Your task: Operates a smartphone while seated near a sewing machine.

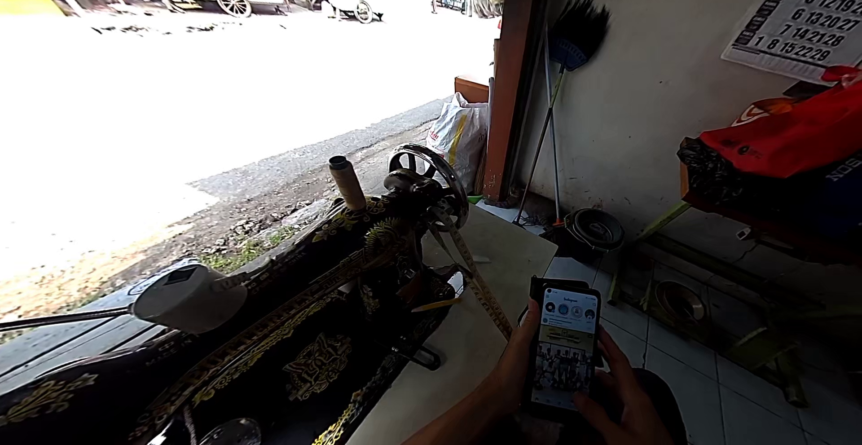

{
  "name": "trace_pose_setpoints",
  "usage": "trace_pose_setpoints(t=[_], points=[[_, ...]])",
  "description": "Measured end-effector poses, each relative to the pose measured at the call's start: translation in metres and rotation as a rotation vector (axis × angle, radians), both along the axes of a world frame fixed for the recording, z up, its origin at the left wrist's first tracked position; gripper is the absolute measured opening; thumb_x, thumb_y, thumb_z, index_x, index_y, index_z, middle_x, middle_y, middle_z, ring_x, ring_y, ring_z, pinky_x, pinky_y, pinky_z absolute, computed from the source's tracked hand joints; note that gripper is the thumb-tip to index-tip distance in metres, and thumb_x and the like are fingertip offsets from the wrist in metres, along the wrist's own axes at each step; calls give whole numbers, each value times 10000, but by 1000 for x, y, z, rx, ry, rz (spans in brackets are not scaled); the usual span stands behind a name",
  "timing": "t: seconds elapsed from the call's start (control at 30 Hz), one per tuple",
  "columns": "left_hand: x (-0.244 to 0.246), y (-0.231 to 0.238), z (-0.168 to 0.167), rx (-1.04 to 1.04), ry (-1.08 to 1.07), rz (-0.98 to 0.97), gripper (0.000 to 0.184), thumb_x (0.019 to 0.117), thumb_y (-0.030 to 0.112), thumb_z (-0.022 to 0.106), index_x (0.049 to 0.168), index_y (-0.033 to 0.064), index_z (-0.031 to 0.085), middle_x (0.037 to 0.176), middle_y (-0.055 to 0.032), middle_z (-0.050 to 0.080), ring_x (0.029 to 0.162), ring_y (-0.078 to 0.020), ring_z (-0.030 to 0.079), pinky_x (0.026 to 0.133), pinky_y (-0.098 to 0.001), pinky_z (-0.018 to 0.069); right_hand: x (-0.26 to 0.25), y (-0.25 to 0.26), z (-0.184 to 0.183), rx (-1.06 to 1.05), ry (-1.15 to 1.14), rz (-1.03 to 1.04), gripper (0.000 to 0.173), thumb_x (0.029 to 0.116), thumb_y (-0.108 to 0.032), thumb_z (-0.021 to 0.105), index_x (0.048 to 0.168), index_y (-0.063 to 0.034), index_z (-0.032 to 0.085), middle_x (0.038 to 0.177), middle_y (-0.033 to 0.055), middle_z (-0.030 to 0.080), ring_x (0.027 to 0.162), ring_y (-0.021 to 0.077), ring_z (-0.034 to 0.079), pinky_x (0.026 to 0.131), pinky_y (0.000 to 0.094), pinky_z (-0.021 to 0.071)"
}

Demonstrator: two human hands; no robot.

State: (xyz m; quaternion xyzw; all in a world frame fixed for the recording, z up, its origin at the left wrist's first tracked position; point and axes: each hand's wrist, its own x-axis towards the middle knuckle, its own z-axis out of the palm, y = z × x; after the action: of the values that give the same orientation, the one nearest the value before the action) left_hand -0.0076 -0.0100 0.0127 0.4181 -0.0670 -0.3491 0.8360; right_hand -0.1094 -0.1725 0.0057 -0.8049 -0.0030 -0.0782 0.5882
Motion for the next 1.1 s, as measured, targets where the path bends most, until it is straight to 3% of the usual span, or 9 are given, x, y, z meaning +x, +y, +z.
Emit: trace_pose_setpoints(t=[1.1], points=[[0,0,1,-10,-8,22,658,1104,490,109,1310,83,583,1092,-81,750,1013,-159,734,897,-346,609,2,2,2,5,6,-17,893,867,-73,688,1605,35,197,1576,199,390,1235,141,630,963,277,580]])
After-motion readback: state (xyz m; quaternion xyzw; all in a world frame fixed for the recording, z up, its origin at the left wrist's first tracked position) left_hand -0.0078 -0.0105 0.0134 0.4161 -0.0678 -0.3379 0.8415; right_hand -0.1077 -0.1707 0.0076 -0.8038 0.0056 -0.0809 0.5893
